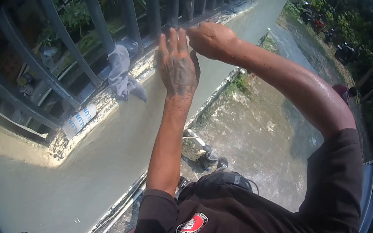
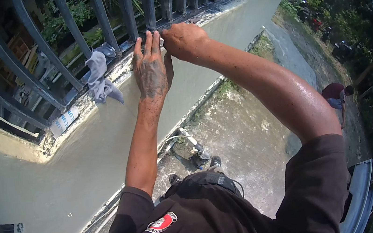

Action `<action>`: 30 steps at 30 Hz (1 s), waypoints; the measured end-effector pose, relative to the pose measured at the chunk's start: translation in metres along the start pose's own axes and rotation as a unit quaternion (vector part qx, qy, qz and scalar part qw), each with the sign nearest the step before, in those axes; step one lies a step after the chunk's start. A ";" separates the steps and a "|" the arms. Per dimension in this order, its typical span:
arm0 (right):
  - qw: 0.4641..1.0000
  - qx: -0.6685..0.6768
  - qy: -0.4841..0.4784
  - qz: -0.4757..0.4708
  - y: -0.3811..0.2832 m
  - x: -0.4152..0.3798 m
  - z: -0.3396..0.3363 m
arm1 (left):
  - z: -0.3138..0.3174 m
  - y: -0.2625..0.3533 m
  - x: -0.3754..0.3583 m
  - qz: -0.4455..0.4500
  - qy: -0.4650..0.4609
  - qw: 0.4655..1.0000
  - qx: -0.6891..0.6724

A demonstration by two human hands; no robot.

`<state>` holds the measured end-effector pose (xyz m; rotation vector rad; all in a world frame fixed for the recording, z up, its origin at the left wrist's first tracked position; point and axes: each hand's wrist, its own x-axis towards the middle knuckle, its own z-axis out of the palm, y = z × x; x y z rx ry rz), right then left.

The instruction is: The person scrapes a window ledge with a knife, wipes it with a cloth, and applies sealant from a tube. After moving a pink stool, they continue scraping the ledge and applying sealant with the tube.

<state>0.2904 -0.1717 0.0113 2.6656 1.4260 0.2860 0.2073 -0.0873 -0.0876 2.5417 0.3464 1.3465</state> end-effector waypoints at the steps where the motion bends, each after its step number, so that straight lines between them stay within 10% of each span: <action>1: 1.000 0.000 -0.001 -0.002 -0.005 -0.003 -0.002 | -0.003 -0.001 -0.002 -0.002 0.000 1.000 0.001; 30: 0.999 -0.038 -0.005 -0.008 0.001 0.009 0.005 | -0.003 -0.006 0.009 -0.006 -0.039 0.999 0.018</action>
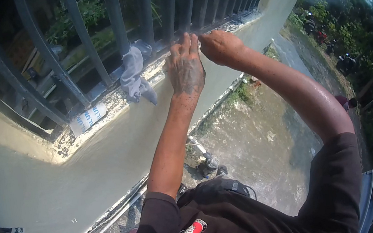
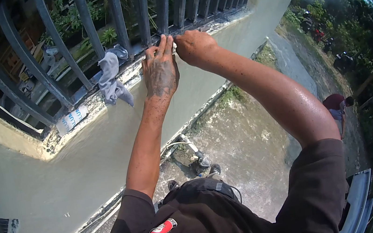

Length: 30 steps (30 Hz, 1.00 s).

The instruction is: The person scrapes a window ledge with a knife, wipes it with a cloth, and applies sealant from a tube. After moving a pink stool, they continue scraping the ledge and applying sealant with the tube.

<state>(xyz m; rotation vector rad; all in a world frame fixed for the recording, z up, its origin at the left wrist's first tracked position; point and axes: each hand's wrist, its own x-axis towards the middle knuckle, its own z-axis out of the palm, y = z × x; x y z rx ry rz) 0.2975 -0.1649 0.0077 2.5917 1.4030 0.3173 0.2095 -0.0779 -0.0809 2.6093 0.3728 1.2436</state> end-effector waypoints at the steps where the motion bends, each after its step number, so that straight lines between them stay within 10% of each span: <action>1: 1.000 -0.002 0.003 -0.004 0.001 0.005 -0.001 | 0.000 -0.002 0.006 -0.003 -0.015 1.000 0.000; 9: 0.983 -0.160 0.089 -0.001 -0.010 0.026 -0.045 | -0.011 0.023 -0.031 -0.025 0.022 0.999 0.017; 30: 0.993 0.081 0.072 0.048 0.012 0.015 0.028 | -0.017 0.007 -0.080 -0.016 0.001 0.998 -0.065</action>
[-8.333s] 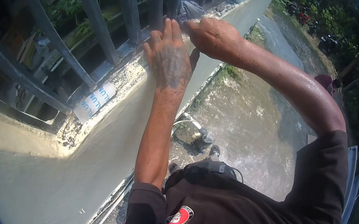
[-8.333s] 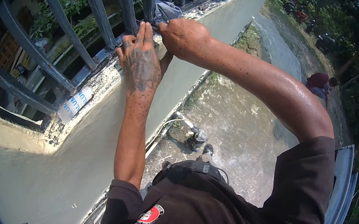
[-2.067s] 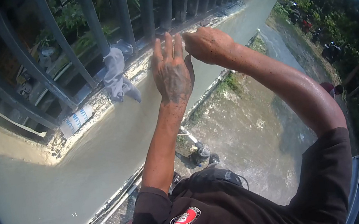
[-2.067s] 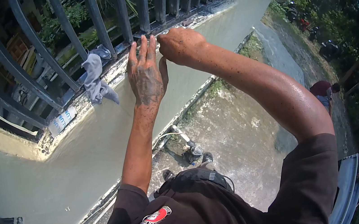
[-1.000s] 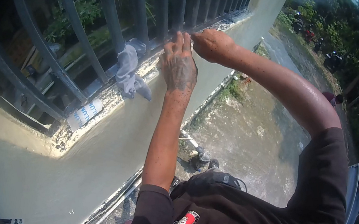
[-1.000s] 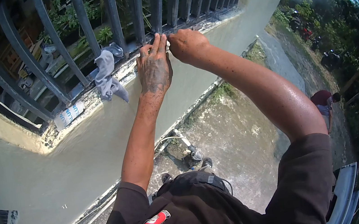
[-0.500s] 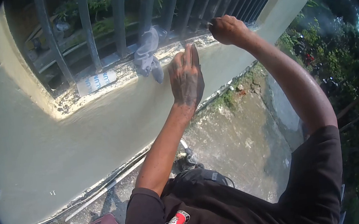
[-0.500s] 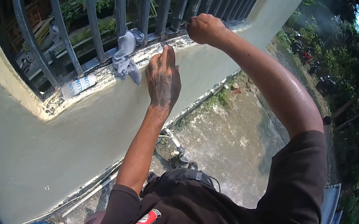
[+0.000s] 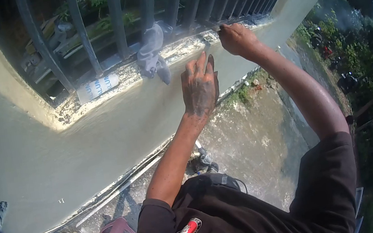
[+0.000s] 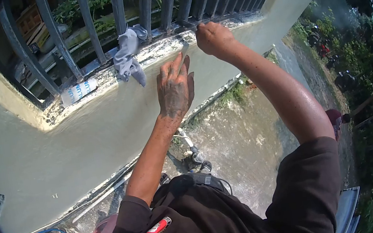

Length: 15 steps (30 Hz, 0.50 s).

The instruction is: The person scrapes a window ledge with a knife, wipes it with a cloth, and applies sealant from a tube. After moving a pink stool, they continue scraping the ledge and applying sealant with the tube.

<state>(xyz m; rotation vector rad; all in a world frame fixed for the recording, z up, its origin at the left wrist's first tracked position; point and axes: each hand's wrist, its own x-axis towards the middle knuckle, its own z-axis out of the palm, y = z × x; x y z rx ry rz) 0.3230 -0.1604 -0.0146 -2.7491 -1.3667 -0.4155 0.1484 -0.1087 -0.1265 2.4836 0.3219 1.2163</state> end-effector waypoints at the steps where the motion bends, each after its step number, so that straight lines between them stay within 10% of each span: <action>1: 0.997 -0.022 0.014 -0.068 0.012 0.017 0.018 | -0.001 0.003 0.000 -0.007 0.000 1.000 -0.002; 5: 0.988 0.051 -0.147 0.017 -0.021 0.005 -0.033 | -0.003 0.028 0.001 0.023 -0.038 0.999 0.002; 11: 0.999 0.011 -0.035 0.037 -0.014 -0.007 -0.034 | -0.003 0.039 -0.008 0.032 -0.057 0.998 0.001; 15: 0.987 0.068 -0.141 0.039 -0.020 0.000 -0.032 | -0.004 0.025 -0.019 0.013 -0.048 0.999 0.018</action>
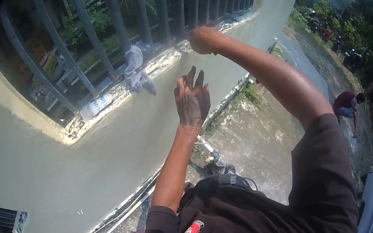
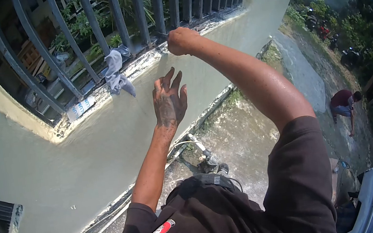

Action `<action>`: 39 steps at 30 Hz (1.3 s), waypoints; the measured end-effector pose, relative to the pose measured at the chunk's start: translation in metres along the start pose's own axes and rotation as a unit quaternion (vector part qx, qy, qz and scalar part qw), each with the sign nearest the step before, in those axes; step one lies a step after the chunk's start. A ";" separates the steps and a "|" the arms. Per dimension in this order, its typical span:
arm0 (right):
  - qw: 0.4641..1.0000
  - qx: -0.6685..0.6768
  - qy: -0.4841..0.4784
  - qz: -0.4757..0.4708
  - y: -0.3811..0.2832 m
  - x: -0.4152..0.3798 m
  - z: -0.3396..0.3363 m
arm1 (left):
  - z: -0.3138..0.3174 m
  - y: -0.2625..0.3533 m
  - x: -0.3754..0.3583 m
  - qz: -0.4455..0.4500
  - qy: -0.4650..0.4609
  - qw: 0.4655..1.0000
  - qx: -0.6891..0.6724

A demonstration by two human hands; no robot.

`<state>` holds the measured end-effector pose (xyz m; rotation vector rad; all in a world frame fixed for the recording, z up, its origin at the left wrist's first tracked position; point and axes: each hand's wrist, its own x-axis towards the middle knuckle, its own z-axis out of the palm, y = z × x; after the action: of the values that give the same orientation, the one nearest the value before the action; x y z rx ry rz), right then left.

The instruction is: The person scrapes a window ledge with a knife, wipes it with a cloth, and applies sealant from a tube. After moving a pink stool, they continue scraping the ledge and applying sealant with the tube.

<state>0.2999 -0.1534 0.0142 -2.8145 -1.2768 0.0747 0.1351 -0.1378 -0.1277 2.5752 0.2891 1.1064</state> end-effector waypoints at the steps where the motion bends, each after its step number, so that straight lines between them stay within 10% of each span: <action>1: 0.999 -0.017 -0.035 -0.005 0.002 0.003 -0.006 | -0.001 -0.006 -0.002 0.003 0.004 1.000 0.013; 6: 0.991 -0.026 0.123 -0.050 0.016 0.013 0.017 | -0.003 -0.015 -0.005 0.004 0.044 0.999 0.018; 12: 0.995 -0.031 -0.087 -0.031 0.013 -0.002 -0.012 | -0.001 -0.016 0.000 -0.016 0.064 0.997 0.041; 14: 0.993 -0.042 0.097 -0.053 0.020 -0.005 -0.004 | 0.005 -0.007 0.002 -0.017 0.067 0.996 0.047; 19: 0.982 -0.010 0.112 -0.150 0.039 0.012 0.012 | 0.020 0.014 0.028 -0.015 0.099 0.992 0.081; 21: 0.990 0.071 -0.091 -0.085 0.043 0.010 -0.012 | 0.029 0.026 0.041 -0.041 0.106 0.989 0.091; 24: 0.952 0.267 -0.125 -0.079 0.063 0.019 -0.003 | 0.044 0.034 0.063 -0.069 0.123 0.981 0.131; 31: 0.904 0.307 -0.134 -0.267 0.079 0.040 0.007 | 0.044 0.016 0.111 -0.112 0.051 0.986 0.115; 33: 0.913 0.105 -0.063 -0.390 0.079 0.047 0.006 | 0.046 0.012 0.118 -0.116 0.048 0.988 0.092; 39: 0.926 0.162 -0.078 -0.333 0.068 0.049 0.015 | 0.060 0.006 0.126 -0.123 0.162 0.971 0.126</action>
<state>0.3821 -0.1607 -0.0068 -2.0115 -1.9663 0.4368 0.2650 -0.1179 -0.0805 2.4638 0.8522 1.4706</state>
